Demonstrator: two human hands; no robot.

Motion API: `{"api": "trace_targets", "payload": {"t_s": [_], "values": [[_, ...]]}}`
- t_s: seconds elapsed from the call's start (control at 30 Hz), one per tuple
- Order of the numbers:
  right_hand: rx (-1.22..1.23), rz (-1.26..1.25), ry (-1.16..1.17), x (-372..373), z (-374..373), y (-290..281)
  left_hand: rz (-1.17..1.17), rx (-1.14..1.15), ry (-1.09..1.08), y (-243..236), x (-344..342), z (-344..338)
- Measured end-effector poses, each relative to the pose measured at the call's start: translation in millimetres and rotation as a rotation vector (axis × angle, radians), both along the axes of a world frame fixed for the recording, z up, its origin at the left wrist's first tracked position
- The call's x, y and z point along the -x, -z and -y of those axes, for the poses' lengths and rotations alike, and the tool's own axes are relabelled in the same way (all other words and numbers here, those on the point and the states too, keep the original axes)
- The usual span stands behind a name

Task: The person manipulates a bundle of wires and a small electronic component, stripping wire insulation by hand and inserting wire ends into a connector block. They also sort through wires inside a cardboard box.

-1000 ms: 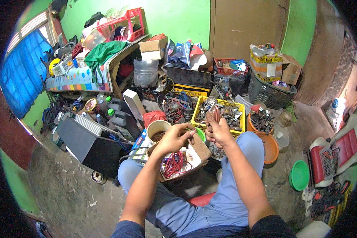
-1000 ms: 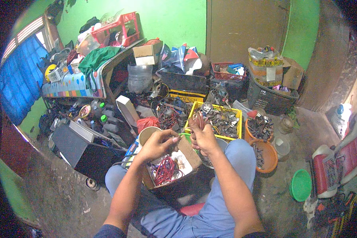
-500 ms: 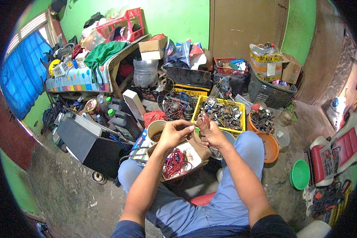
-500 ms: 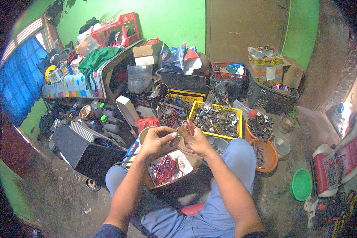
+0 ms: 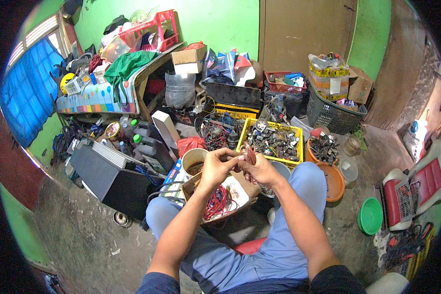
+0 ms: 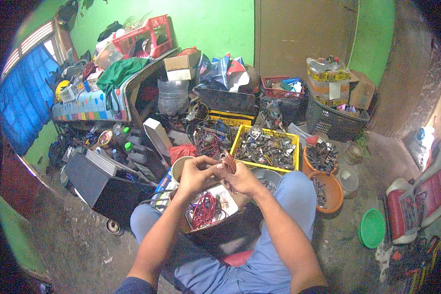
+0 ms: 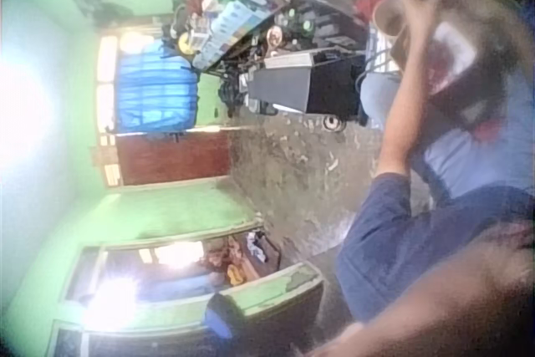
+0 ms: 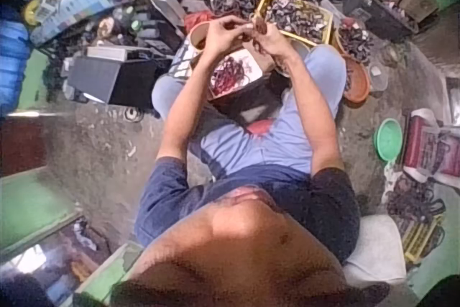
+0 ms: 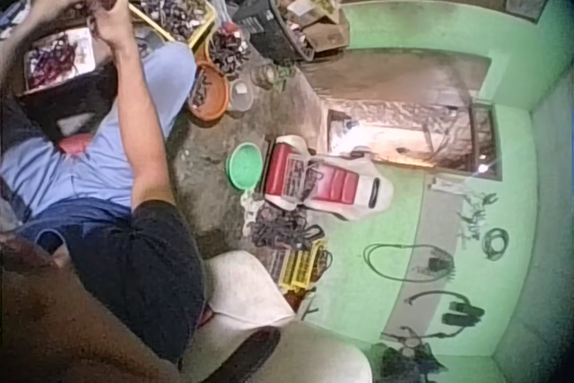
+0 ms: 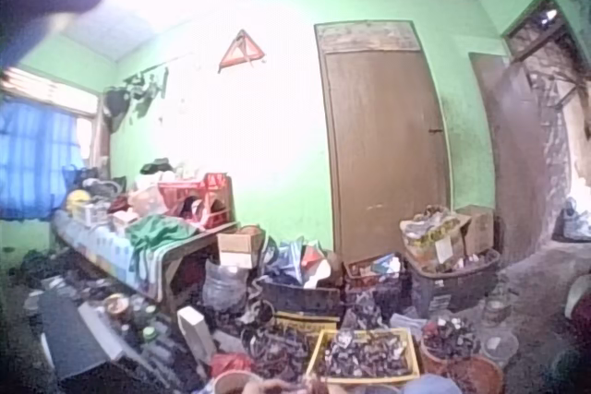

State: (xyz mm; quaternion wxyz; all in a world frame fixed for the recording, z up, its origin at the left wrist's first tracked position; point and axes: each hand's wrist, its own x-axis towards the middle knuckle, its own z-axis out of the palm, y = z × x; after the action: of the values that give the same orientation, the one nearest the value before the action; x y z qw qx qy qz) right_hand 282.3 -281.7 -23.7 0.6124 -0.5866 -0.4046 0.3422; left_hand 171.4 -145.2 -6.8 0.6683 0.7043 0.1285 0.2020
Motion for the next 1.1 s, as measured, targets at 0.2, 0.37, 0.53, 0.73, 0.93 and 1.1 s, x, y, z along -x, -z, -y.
{"api": "trace_targets", "payload": {"t_s": [0.2, 0.37, 0.53, 0.73, 0.93, 1.1], "values": [[0.094, 0.115, -0.078, 3, 6, -11, -0.065, -0.099, 0.094, 0, 5, -12], [0.175, 0.003, -0.074, 1, 5, -8, -0.107, -0.191, 0.147, -10, 8, -20], [-0.074, 0.229, 0.155, 1, -19, 19, 0.093, -0.469, -0.086, -1, 2, -11], [-0.092, 0.465, 0.284, 4, -14, 31, 0.225, -0.909, -0.175, 11, -4, 14], [0.074, 0.869, 0.235, 1, -5, 33, 0.215, -0.925, -0.174, 4, 1, 12], [0.129, 0.845, 0.222, 16, -4, 21, 0.157, -1.049, -0.226, 6, 7, 4]]}}
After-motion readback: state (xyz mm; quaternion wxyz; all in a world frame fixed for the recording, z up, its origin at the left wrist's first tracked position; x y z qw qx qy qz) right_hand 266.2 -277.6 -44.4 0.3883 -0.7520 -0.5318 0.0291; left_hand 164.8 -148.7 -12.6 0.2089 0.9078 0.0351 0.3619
